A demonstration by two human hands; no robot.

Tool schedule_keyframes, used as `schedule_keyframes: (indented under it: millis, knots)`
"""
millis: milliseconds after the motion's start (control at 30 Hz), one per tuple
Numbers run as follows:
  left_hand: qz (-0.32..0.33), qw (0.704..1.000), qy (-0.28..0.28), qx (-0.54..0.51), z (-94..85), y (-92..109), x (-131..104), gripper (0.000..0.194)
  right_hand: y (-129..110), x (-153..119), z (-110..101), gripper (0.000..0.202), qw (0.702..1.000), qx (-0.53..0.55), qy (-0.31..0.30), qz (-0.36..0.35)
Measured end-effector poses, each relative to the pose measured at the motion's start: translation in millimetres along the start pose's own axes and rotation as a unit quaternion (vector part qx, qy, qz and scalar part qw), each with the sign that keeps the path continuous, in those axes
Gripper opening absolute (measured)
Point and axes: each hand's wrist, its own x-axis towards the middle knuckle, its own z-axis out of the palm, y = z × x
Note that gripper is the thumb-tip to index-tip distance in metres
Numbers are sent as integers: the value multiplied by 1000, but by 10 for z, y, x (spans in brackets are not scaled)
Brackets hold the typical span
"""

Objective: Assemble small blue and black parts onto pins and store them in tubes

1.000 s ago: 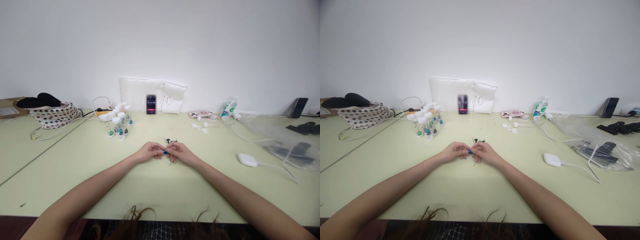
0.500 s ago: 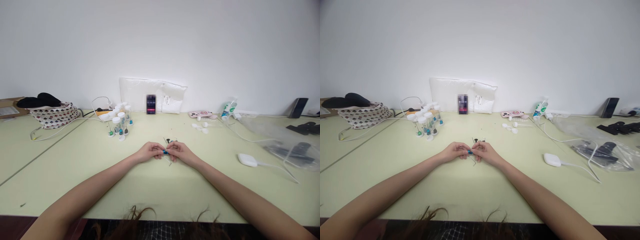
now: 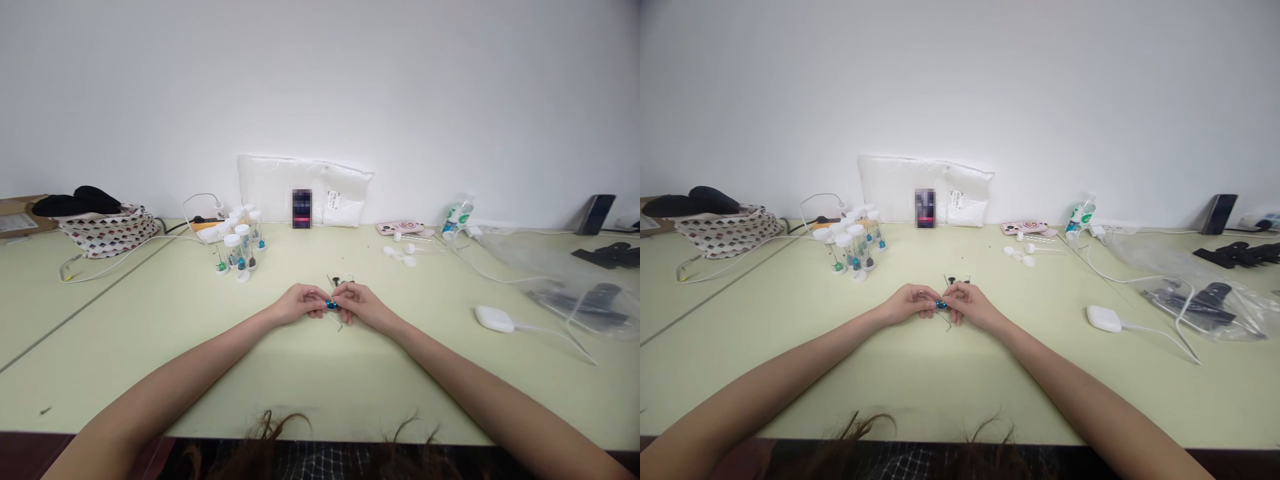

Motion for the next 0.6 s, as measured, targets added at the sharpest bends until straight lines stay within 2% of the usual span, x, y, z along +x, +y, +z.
schedule_keyframes:
  millis: [233, 433, 600]
  knots:
    - [1, 1000, 1, 1, 2, 3, 4, 30, 21, 6, -13, 31, 1000, 5, -10, 1]
    - [0, 1000, 3, -12, 2, -4, 9, 30, 34, 3, -22, 34, 1000, 13, 11, -10]
    - [-1, 1000, 0, -2, -4, -13, 10, 30, 17, -1, -14, 30, 1000, 2, -3, -2]
